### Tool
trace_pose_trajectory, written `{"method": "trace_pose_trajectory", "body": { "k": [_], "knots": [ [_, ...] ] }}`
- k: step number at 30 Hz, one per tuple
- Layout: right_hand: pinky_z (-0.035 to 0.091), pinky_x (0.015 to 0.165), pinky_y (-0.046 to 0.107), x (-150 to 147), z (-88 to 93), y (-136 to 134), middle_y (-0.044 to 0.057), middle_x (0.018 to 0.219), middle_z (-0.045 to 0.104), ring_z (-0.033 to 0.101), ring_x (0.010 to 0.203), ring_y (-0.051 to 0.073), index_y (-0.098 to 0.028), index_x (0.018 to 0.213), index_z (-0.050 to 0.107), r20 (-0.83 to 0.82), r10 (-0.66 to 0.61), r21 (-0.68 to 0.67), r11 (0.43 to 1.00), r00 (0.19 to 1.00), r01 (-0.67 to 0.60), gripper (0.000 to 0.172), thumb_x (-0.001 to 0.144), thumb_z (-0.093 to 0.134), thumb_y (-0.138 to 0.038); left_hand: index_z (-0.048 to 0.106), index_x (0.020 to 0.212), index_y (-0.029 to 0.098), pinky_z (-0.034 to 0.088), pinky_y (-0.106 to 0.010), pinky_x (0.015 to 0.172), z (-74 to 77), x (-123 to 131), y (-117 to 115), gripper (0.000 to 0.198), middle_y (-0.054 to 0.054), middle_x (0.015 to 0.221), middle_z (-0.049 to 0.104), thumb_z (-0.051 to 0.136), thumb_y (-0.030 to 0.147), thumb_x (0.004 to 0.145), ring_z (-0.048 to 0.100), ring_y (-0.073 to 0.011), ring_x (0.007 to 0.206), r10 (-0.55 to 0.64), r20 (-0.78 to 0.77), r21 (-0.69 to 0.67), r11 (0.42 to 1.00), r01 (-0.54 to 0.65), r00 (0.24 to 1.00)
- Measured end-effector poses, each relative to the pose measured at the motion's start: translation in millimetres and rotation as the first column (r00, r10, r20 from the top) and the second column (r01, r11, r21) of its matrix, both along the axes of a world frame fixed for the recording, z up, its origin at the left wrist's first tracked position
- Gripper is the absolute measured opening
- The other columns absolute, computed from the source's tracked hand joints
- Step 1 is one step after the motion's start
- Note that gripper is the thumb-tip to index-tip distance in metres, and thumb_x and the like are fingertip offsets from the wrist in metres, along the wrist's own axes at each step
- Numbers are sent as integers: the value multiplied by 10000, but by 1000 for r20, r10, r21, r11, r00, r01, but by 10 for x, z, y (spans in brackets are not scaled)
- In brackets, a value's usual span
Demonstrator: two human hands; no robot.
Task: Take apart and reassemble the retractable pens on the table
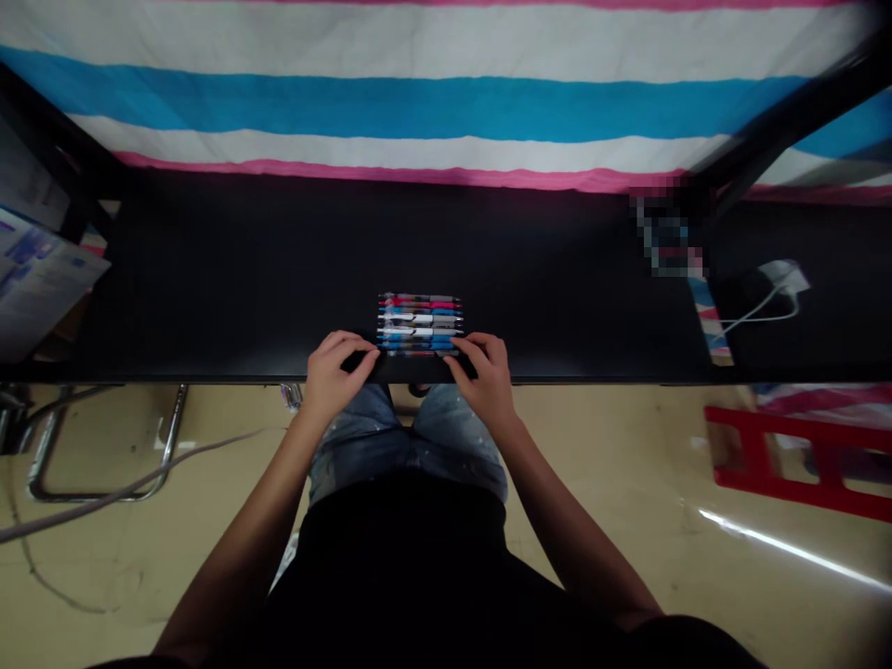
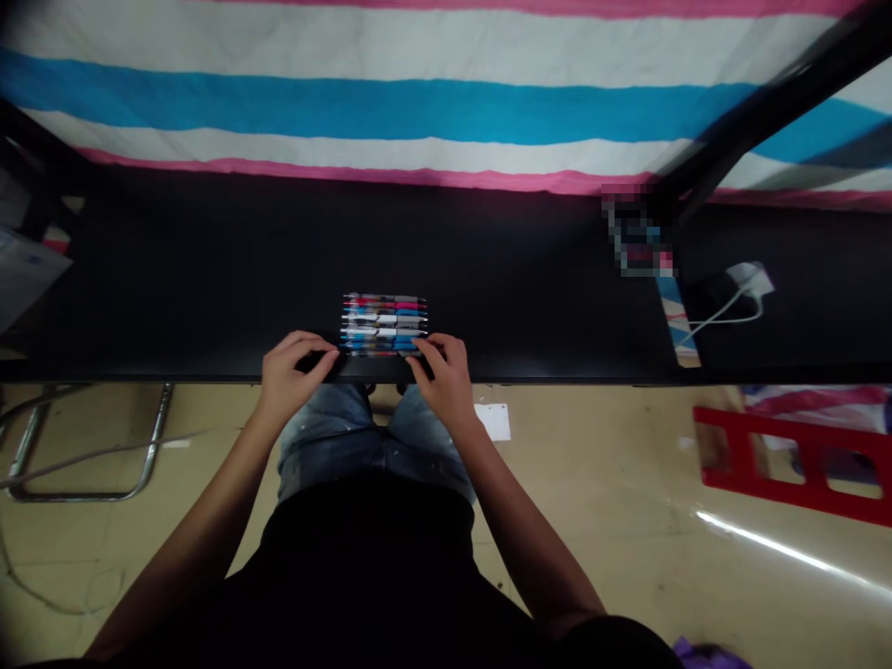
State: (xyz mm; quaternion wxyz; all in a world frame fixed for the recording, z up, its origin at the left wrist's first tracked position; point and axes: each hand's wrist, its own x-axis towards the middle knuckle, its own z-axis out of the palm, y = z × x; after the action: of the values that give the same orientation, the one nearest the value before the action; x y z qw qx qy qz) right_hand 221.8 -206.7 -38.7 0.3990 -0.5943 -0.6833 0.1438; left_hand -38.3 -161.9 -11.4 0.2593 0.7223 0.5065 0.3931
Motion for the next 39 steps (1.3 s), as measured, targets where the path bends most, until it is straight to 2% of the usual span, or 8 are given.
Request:
{"method": "trace_pose_trajectory", "body": {
  "k": [3,7,13,20,25,31,35,39],
  "knots": [
    [524,934,485,-29,-2,11,118,1135,603,583,1073,281,-265,1127,721,-17,-24,53,998,1000,25,197,951,637,-290,726,884,204,539,-385,920,32,57,106,225,-78,1022,736,626,395,948,686,-231,1008,104,302,-95,992,-78,948],
    [509,988,515,-107,4,81,110,1254,604,575,1187,299,-277,1086,716,-29,-17,53,998,999,18,168,927,671,-301,660,1100,242,449,-470,1122,30,302,317,408,-97,1349,661,380,534,1038,558,-253,1354,190,649,-191,978,-85,737],
    [422,1085,566,-174,3,153,116,1415,553,493,1353,332,-289,1224,659,43,42,24,999,998,-43,329,899,703,-293,639,1105,229,286,-477,1242,-113,553,366,472,-103,1433,608,321,574,1054,421,-242,1473,162,578,-136,986,-102,800],
    [412,1092,566,-231,17,214,109,1419,547,461,1375,334,-247,932,727,71,41,52,998,997,-45,60,906,707,-298,633,1137,221,209,-509,1267,-110,666,190,441,-111,1492,563,366,561,1050,369,-249,1502,146,628,-192,981,-29,764],
    [407,1109,563,-250,50,224,106,1437,551,465,1383,333,-247,949,736,62,86,17,996,994,-87,93,897,719,-322,624,1123,226,239,-488,1261,-99,659,161,415,-111,1497,557,395,563,1040,400,-251,1485,170,667,-226,974,-21,725],
    [306,1182,637,-305,51,503,139,1559,460,267,1538,353,-232,1248,662,-232,-309,-54,951,922,305,366,976,554,-453,597,1133,223,257,-495,1249,-66,661,374,437,-126,1546,503,330,560,1057,397,-247,1487,247,534,-170,968,-184,809],
    [330,1193,590,-381,54,707,148,1472,574,392,1490,317,-206,1312,636,-358,-279,-163,958,891,234,463,1005,471,-510,629,1146,213,314,-516,1216,-7,733,478,482,-148,1482,566,314,566,1055,437,-275,1462,144,362,-156,983,-92,921],
    [385,1177,535,-327,45,715,130,1395,644,529,1391,289,-219,1298,660,-424,-210,-198,971,881,137,443,1011,470,-497,641,1122,214,343,-515,1202,18,722,447,485,-135,1465,585,280,534,1068,493,-273,1419,133,353,-184,980,-70,926]
  ]
}}
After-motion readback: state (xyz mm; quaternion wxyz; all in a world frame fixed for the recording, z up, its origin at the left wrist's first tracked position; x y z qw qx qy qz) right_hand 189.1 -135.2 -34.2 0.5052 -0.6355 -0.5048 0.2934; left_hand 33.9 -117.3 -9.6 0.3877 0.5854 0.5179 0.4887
